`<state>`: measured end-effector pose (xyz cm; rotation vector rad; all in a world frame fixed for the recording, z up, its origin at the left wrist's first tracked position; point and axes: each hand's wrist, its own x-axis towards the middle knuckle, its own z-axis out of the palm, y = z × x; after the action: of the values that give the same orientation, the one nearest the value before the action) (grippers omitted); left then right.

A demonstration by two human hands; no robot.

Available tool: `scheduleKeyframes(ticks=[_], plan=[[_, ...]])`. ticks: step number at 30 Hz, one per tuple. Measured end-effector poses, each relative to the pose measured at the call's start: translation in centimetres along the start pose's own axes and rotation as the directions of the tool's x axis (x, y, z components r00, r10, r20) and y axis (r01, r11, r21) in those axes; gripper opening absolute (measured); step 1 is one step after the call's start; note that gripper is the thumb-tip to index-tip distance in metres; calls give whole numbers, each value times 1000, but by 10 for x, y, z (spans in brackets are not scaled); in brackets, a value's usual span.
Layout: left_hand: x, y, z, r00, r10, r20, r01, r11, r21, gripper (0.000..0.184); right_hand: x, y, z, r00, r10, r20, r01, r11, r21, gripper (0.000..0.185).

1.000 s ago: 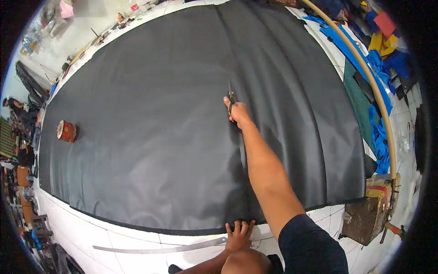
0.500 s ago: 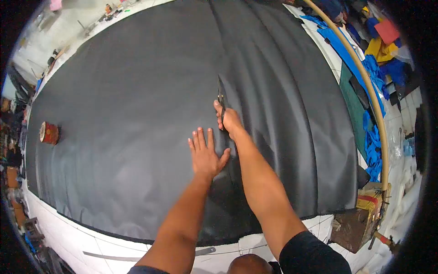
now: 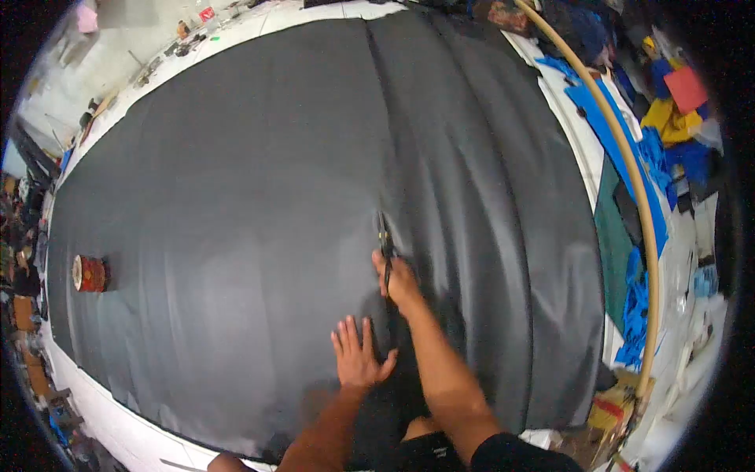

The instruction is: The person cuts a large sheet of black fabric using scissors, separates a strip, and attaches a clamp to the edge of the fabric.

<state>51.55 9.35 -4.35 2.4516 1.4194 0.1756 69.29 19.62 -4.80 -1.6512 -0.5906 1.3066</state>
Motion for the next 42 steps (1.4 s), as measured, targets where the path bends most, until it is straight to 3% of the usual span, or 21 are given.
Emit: scheduleKeyframes(ticks=[2, 5, 8, 12, 16, 20, 24, 26, 28, 33, 35, 36, 38, 39, 40, 42], plan=[[-4, 3, 5, 1000, -20, 1, 20, 1000, -4, 91, 2, -15, 3, 999, 47, -19, -47, 999, 12, 52], [0, 4, -4, 994, -51, 95, 51, 999, 8, 91, 23, -1, 12, 975, -28, -220, 18, 999, -45, 48], [0, 9, -4, 982, -93, 166, 91, 996, 21, 90, 36, -26, 4, 989, 80, -122, -75, 996, 46, 49], [-3, 3, 3, 987, -68, 148, 68, 998, 2, 97, 32, -32, 2, 994, -10, -113, 11, 1000, 11, 46], [-5, 3, 6, 971, -85, 221, 86, 996, 4, 101, 48, -44, -14, 999, 36, 23, -37, 998, 49, 52], [-5, 2, 8, 978, -89, 186, 86, 996, 24, 91, 103, -74, -14, 997, 78, 20, -78, 997, 11, 54], [-7, -1, 9, 967, -67, 247, 58, 997, 45, 100, 151, -88, -9, 999, 22, -42, -23, 1000, -16, 55], [-5, 2, 6, 932, -127, 340, 124, 992, 29, 99, 155, -87, -11, 999, -6, -54, 6, 1000, 0, 57], [-5, 2, 11, 944, -110, 312, 108, 994, 22, 99, 154, -84, -7, 994, -41, -98, 37, 999, -36, 59], [-9, 0, 11, 945, -101, 310, 95, 995, 35, 101, 180, -129, -8, 999, 23, -32, -23, 999, 24, 59], [-10, -2, 16, 994, -40, 106, 34, 998, 52, 90, 215, -143, -8, 999, 42, -16, -41, 998, 51, 59], [-7, -2, 14, 994, -31, 105, 25, 998, 62, 90, 234, -145, -7, 999, 20, -27, -19, 999, 27, 60], [-6, 1, 8, 976, -77, 204, 67, 996, 59, 90, 250, -139, -2, 999, -4, -38, 4, 1000, 7, 60], [-8, -1, 11, 966, -70, 248, 67, 998, 20, 100, 251, -137, -1, 997, -14, -76, 9, 998, -67, 60], [-8, -1, 11, 967, -63, 245, 61, 998, 16, 100, 252, -135, -3, 993, -28, -113, 11, 989, -148, 61], [1, 5, -4, 960, -111, 259, 134, 988, -72, 90, 254, -128, -5, 994, -64, -84, 54, 992, -116, 60]])
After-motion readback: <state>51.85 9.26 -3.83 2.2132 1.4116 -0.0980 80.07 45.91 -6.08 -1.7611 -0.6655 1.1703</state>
